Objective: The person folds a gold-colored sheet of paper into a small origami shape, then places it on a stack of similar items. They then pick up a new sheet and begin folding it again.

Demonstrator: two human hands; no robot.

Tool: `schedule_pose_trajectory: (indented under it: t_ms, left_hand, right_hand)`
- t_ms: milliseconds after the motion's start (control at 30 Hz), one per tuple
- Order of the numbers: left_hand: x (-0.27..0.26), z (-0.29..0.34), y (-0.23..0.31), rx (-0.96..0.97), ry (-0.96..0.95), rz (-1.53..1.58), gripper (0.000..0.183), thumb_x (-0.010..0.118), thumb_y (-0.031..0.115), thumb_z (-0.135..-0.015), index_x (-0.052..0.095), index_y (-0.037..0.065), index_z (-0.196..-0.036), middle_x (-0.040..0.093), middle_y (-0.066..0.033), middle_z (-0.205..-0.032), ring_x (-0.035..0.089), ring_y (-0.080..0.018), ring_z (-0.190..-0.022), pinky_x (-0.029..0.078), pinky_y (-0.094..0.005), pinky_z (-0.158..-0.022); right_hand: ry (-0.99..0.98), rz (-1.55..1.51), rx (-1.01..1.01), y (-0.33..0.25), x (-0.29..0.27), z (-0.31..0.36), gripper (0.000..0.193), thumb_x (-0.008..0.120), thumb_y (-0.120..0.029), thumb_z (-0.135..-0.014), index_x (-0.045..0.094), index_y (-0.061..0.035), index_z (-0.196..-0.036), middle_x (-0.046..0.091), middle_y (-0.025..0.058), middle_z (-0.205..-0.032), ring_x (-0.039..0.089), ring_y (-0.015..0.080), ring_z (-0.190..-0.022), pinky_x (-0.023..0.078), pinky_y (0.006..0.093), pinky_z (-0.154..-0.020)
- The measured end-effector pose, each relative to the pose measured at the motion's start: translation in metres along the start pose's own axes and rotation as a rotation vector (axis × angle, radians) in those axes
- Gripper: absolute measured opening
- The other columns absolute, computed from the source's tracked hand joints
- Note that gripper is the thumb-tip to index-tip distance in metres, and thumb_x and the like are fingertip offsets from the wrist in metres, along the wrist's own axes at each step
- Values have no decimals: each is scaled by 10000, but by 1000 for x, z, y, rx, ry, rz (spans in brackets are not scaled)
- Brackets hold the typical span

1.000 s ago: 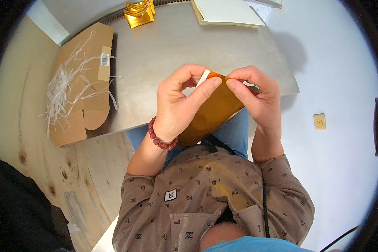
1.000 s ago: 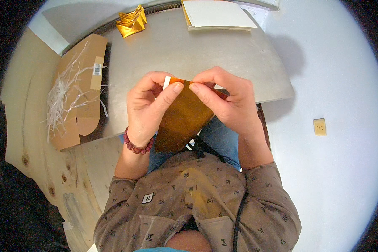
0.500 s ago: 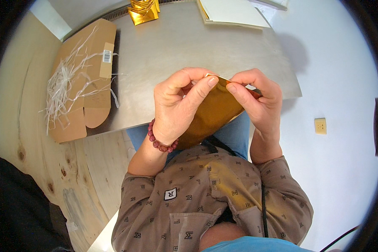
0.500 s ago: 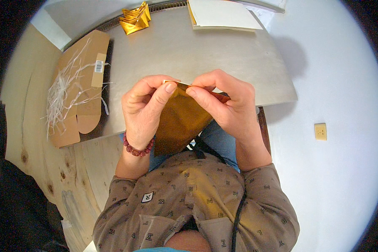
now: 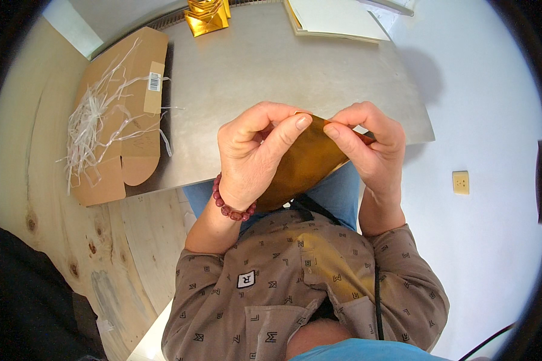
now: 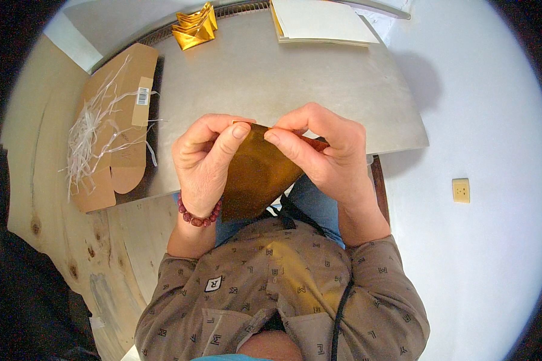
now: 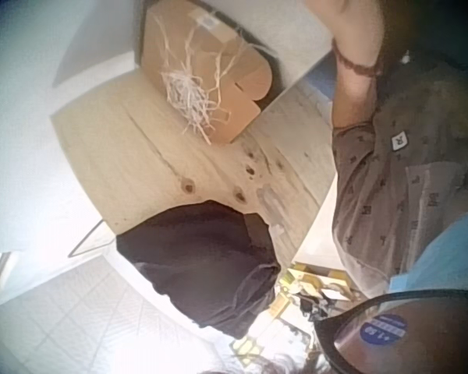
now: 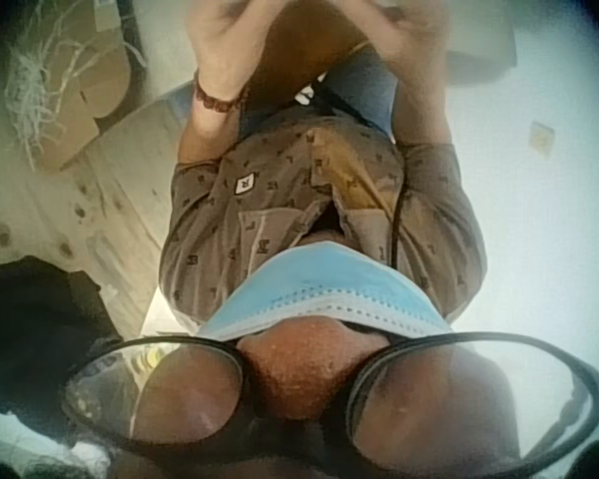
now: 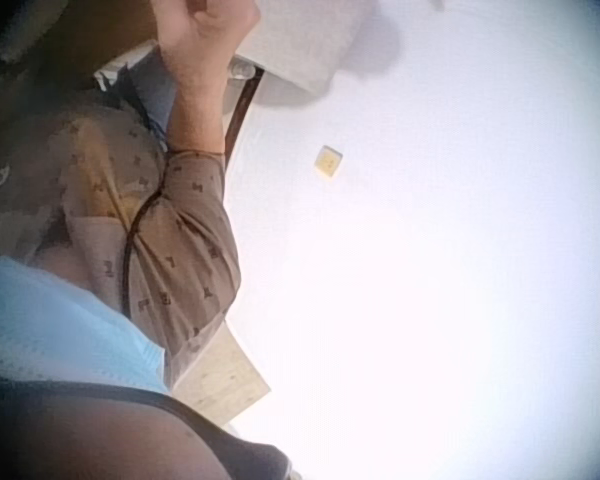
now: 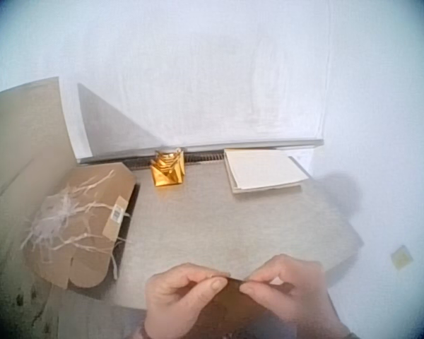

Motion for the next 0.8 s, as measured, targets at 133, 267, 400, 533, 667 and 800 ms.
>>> schedule_pose_trajectory:
  t_ms: [133,267,400,533,667,800]
  left_hand:
    - [-1,0,0,6,9,-45,97,722,55,-990,762,-9,-1052,755,-34,-997,635,-66,-888,494,-218,-795]
    - [-3,1,-3,-17,6,36,105,722,19,-981,749,-17,-1076,754,-48,-1016,651,-75,-908,512,-223,-816]
    - [-6,2,-4,-42,-10,37,130,724,5,-976,738,-22,-1102,754,-55,-1032,663,-82,-925,527,-228,-835]
    - [-5,3,0,-4,-12,83,123,717,15,-985,740,-25,-1098,755,-56,-1038,661,-81,-924,525,-230,-834]
    - [-5,3,1,1,-4,69,122,711,20,-991,739,-29,-1099,756,-57,-1038,658,-79,-921,522,-230,-836]
    - [-6,4,1,5,7,50,122,709,21,-993,740,-26,-1101,754,-48,-1025,654,-77,-916,518,-225,-829]
  right_hand:
    - [3,2,-12,-1,1,-1,71,804,-53,-897,736,-32,-901,722,9,-797,644,60,-721,491,221,-614]
    - [9,24,-5,0,1,0,71,807,-51,-893,737,-35,-893,721,11,-792,643,60,-712,488,221,-610]
    - [11,20,10,0,1,1,73,810,-53,-891,739,-40,-880,719,13,-787,643,60,-707,486,222,-607]
    - [12,20,-8,-2,2,2,76,813,-57,-888,740,-39,-877,717,15,-789,649,67,-708,486,226,-602]
    - [7,20,-1,-3,2,2,78,814,-57,-885,739,-38,-879,717,18,-794,655,74,-710,488,228,-602]
    - [6,37,-7,-4,3,2,83,815,-57,-882,735,-33,-878,719,21,-795,657,76,-708,491,231,-604]
Point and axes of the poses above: each hand's wrist, its own z-axis away from the middle knuckle, its own x-axis out of the palm, y = z × x, the point moved 8 cm from there along -z, towards the middle knuckle
